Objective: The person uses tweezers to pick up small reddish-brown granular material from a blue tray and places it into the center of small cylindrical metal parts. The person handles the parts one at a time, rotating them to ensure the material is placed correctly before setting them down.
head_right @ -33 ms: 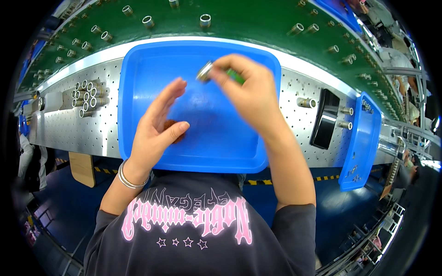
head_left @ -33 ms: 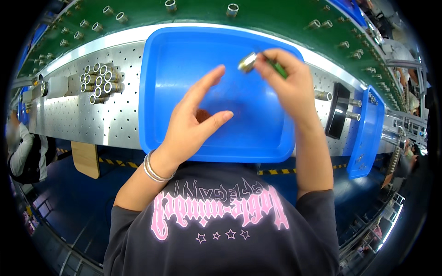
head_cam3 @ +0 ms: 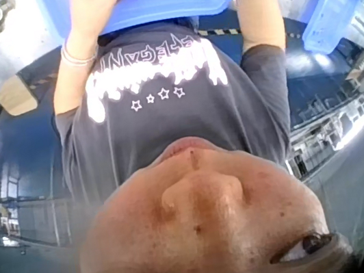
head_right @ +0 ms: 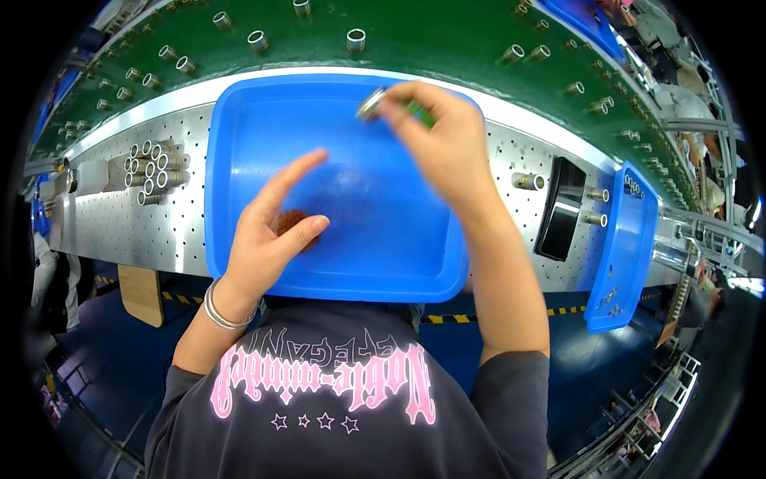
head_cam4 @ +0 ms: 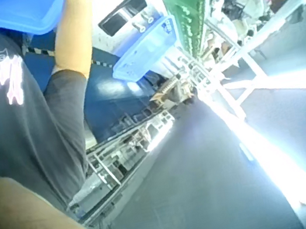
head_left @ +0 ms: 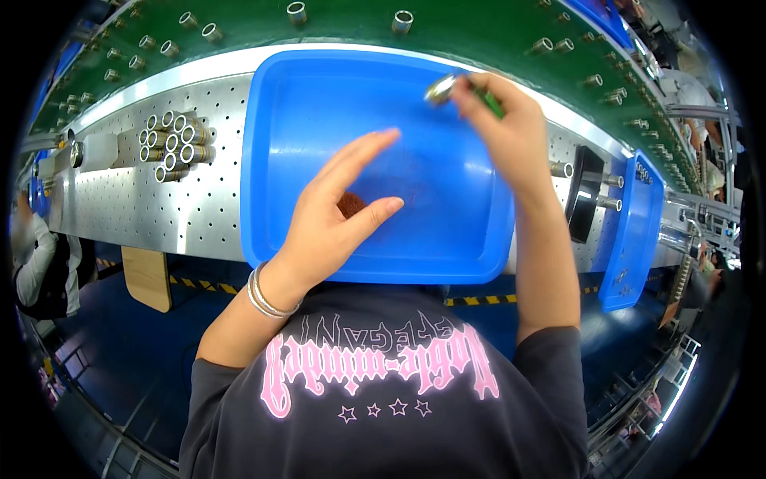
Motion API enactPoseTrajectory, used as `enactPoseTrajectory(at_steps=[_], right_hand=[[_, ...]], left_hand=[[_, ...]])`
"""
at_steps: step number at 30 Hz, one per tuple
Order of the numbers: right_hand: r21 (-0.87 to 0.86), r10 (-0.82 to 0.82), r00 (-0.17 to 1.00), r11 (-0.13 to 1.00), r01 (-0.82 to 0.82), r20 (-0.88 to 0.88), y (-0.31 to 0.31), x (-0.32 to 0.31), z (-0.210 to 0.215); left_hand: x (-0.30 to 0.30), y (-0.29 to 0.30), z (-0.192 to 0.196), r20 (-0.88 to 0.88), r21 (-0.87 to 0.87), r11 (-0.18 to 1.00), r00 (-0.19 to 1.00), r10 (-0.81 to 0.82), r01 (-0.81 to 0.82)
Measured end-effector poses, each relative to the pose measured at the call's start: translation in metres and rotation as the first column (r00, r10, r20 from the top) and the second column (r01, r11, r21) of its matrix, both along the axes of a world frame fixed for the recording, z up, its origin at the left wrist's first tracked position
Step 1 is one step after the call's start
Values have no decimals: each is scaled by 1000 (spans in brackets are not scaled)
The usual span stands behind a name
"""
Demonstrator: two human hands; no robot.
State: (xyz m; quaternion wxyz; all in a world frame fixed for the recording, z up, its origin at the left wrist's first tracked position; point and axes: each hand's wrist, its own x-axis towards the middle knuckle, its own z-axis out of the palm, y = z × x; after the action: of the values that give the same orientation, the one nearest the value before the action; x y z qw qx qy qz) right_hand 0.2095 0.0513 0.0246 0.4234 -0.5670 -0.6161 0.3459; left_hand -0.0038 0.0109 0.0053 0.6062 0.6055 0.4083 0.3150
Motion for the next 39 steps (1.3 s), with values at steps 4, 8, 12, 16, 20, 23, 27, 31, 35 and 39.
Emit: enactPoseTrajectory(at_steps=[4, 8, 12, 16, 20, 23, 27, 31, 35, 39], right_hand=[[164, -234, 919, 968, 190, 316, 79, 60, -32], [194, -312, 750, 950, 244, 583, 130, 96, -57], [234, -335, 774, 941, 245, 537, 134, 81, -56], [210, -182, 778, 975, 66, 601, 118, 17, -42], [229, -132, 642, 971, -70, 755, 124, -9, -53], [228, -144, 686, 973, -34, 713, 123, -8, -52], [-68, 77, 967, 996, -62, 243, 87, -23, -15], [-132, 279, 953, 947, -293, -116, 33, -35, 0], [-224, 315, 929, 907, -355, -197, -2, -39, 7], [79, 98, 994, 992, -102, 52, -22, -44, -3]], left_hand=[[-12, 0, -7, -47, 51, 996, 996, -71, 74], [-10, -1, -5, 27, 235, 958, 986, 164, -166], [-28, 4, -1, -140, 344, 937, 983, 121, -67], [-24, 3, 0, 40, 85, 979, 983, 181, -183], [-23, 10, 0, 82, 128, 986, 992, 99, -109], [-28, 14, -2, 39, 116, 991, 998, 58, -63], [-30, 19, -10, 146, 138, 956, 960, 240, -260], [-24, 24, -14, 222, 124, 955, 945, 239, -271], [-15, 16, -8, 342, -102, 983, 923, 176, -150], [-14, 13, -7, 277, -53, 990, 951, 139, -129]])
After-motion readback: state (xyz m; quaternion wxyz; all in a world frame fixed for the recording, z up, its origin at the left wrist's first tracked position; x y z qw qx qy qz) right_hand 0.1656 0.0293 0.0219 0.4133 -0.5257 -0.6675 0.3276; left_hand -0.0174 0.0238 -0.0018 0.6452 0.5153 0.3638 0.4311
